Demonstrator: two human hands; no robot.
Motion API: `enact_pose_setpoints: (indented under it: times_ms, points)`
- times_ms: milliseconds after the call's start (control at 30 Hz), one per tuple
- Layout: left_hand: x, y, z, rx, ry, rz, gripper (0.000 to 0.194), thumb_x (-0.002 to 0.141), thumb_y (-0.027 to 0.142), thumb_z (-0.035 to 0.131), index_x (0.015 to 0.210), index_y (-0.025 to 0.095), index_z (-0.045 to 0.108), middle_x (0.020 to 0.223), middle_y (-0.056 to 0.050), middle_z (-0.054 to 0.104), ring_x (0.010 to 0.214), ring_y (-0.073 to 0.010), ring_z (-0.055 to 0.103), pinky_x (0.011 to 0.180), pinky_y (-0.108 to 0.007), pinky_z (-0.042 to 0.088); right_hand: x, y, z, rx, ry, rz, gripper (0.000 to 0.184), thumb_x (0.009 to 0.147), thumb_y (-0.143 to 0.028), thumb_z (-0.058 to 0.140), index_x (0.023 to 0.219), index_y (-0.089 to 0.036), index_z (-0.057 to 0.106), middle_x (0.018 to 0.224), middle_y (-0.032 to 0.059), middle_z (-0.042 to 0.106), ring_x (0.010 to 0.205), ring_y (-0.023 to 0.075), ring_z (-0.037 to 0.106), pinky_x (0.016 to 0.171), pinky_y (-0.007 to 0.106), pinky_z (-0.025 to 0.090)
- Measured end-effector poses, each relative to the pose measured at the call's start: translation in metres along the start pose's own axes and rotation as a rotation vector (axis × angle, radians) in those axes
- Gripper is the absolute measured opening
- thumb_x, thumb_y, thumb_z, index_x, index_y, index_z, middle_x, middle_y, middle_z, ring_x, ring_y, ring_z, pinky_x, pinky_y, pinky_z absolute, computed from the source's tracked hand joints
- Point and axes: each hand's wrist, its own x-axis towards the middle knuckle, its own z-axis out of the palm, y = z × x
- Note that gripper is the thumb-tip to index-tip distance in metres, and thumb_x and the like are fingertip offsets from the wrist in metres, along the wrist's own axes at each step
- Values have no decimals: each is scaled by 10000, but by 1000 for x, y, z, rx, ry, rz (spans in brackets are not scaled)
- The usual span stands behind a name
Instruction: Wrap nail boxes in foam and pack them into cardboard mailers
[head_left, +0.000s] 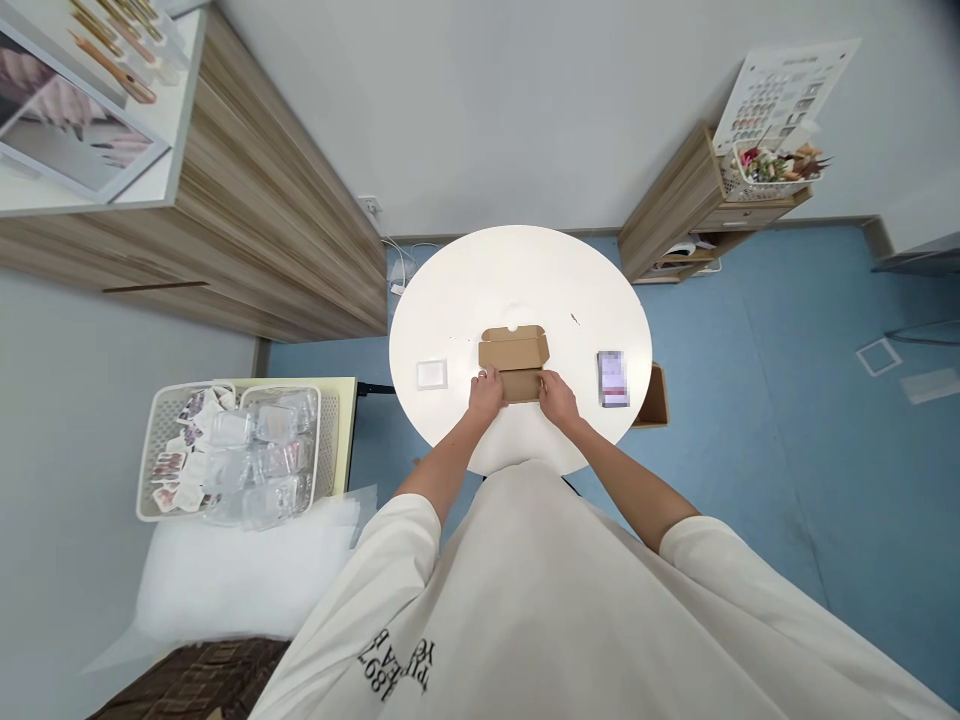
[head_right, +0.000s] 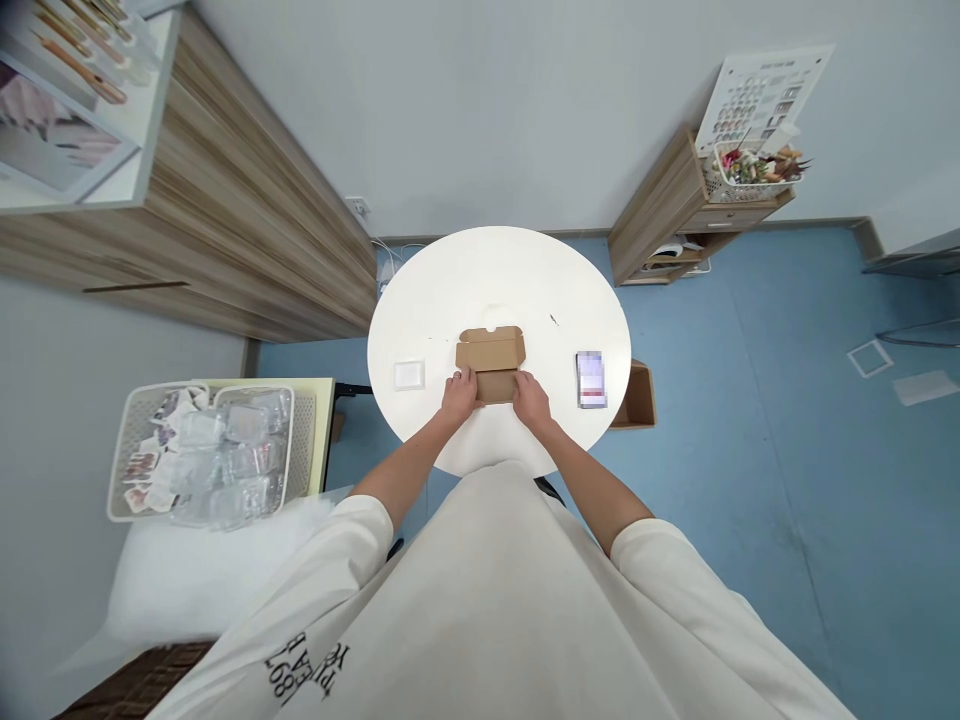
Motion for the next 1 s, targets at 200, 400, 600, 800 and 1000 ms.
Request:
enact_pose_setpoints:
  times_ms: [200,400,600,800,1000]
  points:
    - [2,0,3,-27,4,3,831,792,407,816,1486,166,426,1401,-204,489,1191,-347,521,969,-428,436,5,-6,4,-18,-63,41,533,924,-197,492,1454,-218,432,1442,128,510,1242,263,522,971,374,487]
    - [5,0,7,-39,8,-9,901,759,415,855,1499,172,404,1411,-199,479,1188,-334,523,976,-420,435,11,7,12,21,-74,119,403,977,-218,422,1365,-186,528,1371,123,550,1200,224,560,1005,331,457]
    - [6,0,6,-37,5,-11,925,744,414,871,1496,146,403,1419,-211,472,1173,-329,530,967,-405,430,20,6,5,-132,-150,81,358,1019,-208,386,1314,-196,588,1223,129,615,1085,233,609,883,297,462]
    - [5,1,4,-23,-14,-14,912,763,404,854,1508,162,386,1436,-202,460,1178,-329,527,982,-410,425,27,1,-2,-283,-249,61,316,1032,-237,362,1270,-224,570,1100,126,607,866,236,628,742,321,452]
    - [7,-2,7,-45,-4,-15,931,749,414,863,1509,168,385,1451,-203,445,1176,-335,523,977,-419,416,35,3,0,-318,-312,45,297,984,-206,453,1274,-231,512,1116,142,579,841,249,633,714,342,456]
